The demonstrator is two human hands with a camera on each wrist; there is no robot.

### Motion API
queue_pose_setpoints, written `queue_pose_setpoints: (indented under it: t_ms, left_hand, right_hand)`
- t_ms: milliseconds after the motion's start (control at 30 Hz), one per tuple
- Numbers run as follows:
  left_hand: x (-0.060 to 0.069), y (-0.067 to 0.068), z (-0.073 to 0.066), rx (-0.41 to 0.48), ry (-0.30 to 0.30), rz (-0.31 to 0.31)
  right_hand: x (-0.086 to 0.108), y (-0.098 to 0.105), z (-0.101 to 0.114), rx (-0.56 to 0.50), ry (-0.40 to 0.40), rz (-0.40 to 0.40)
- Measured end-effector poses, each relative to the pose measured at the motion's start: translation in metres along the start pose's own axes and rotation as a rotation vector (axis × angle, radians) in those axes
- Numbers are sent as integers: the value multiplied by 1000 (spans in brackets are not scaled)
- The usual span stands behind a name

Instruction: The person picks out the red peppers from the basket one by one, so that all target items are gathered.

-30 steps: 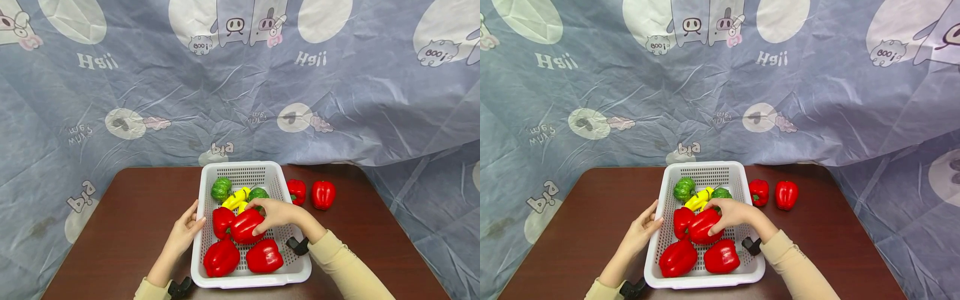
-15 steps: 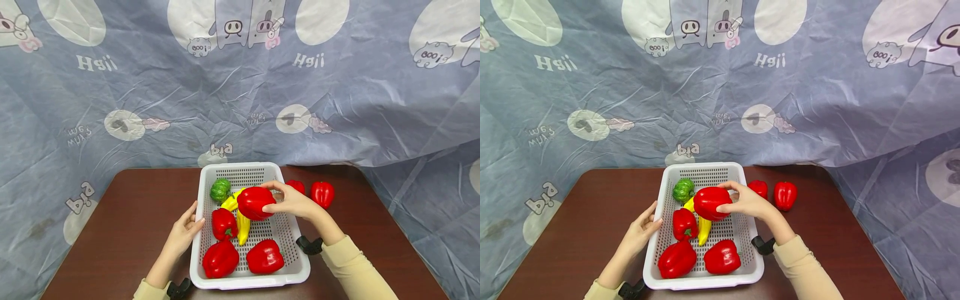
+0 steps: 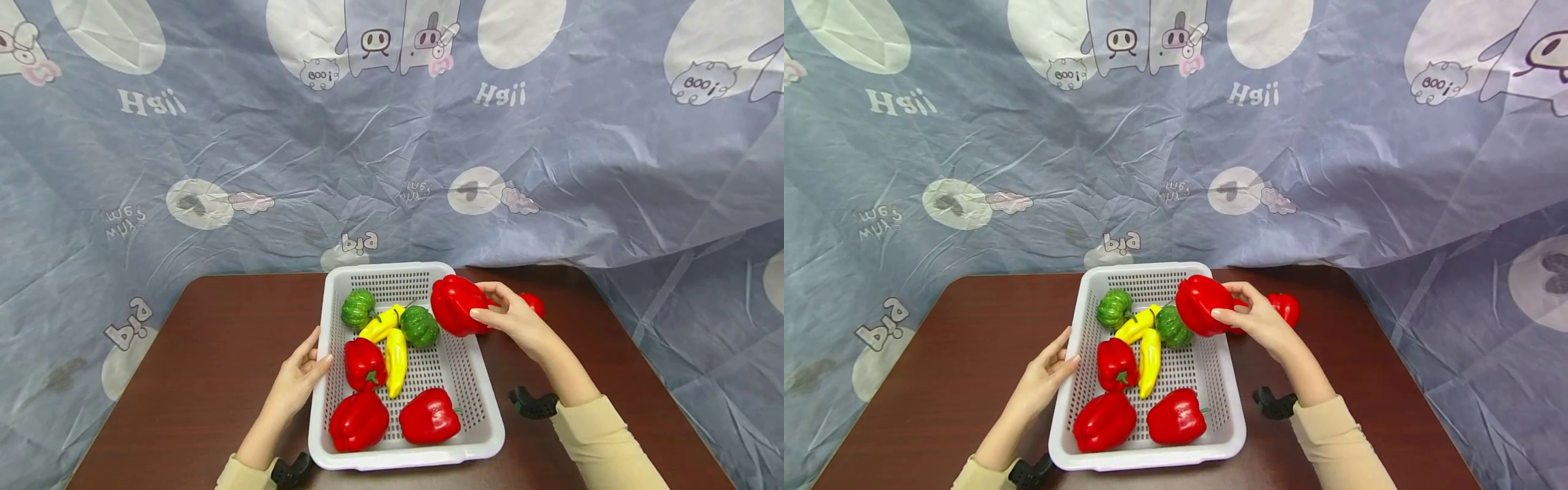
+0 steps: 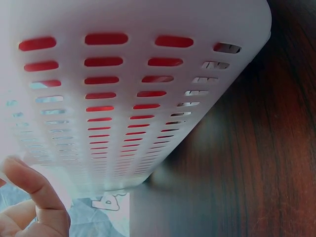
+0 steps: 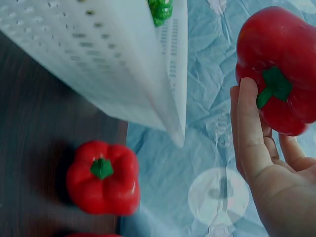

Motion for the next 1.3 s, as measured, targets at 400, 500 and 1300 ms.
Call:
queue_pose_setpoints:
  t_ms: [400,500,1300]
  left_hand:
    - [1,0,-1,21,3,16]
    - [1,0,-1,17,2,20]
    - [0,0,-1,3,15,31]
  right_hand:
    - [22,43,-11,-26,-29,-157]
    - [27,52,-18,-8,-47,-194]
    - [51,76,-92,124,-256,-300]
Point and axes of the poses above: each hand's wrist, its own x-axis away from the middle knuckle, its own y-axis out of the back of the hand, z = x × y, the point moved 6 cm from there along -x, towards the middle knuckle, and after that the axes turned 11 degrees about -x, right-handed, at the moved point
